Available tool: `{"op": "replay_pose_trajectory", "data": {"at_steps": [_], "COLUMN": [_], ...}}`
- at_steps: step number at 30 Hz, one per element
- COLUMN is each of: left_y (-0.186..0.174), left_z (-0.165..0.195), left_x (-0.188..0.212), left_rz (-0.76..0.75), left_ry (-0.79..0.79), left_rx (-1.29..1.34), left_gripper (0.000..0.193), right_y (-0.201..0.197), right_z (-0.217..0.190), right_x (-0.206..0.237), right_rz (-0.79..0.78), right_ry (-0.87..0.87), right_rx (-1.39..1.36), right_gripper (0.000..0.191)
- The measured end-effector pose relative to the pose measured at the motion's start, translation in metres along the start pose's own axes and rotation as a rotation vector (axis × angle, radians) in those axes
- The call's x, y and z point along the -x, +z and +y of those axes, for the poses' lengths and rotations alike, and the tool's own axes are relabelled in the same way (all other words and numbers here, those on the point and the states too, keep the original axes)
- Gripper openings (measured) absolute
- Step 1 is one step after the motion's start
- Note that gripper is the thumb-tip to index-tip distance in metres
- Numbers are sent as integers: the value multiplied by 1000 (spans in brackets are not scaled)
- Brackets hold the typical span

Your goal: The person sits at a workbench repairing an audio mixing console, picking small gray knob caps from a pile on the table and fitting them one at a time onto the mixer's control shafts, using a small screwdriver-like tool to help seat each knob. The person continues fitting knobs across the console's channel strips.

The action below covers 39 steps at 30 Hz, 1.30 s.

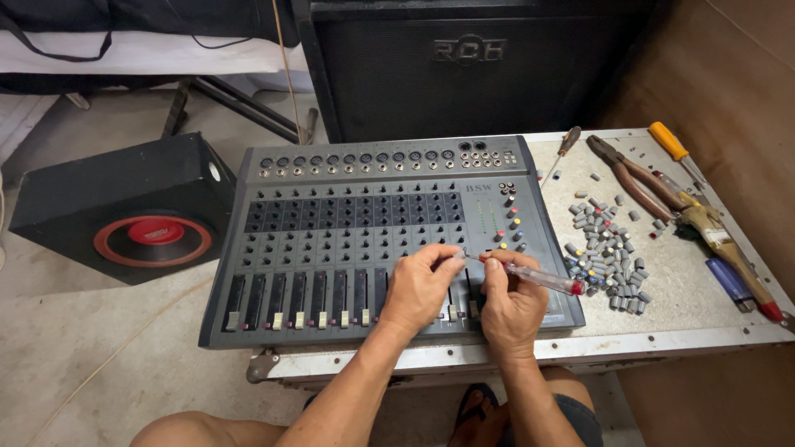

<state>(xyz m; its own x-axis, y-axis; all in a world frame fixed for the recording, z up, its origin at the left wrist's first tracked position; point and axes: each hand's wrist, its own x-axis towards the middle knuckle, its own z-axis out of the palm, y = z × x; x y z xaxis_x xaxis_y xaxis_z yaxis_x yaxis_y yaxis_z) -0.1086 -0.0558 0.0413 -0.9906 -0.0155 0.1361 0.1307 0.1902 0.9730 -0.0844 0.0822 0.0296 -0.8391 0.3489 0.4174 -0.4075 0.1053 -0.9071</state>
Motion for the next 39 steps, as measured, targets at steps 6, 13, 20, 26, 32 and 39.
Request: {"op": "replay_pose_trajectory", "data": {"at_steps": [6,13,20,26,32,39], "left_y": [1,8,10,17,24,26], "left_z": [-9,-18,-14,-3,2,-4], "left_x": [-3,-9,-13,-17,-25,-39], "left_rz": [93,193,200,172,26,-68], "left_ry": [36,-22,92,256,244,252], "left_rx": [3,23,-142,-441,-686,-917], "left_gripper": [26,28,24,17,14,17], "right_y": [4,5,5,5,5,4], "right_z": [-1,2,1,-2,-3,-1], "right_x": [0,3,-1,-1,-2,-2], "right_rz": [30,104,111,104,114,113], "right_ry": [-9,-158,-216,-181,-170,-147], "right_rx": [1,258,336,294,304,290], "right_gripper": [8,6,7,9,8,9]}}
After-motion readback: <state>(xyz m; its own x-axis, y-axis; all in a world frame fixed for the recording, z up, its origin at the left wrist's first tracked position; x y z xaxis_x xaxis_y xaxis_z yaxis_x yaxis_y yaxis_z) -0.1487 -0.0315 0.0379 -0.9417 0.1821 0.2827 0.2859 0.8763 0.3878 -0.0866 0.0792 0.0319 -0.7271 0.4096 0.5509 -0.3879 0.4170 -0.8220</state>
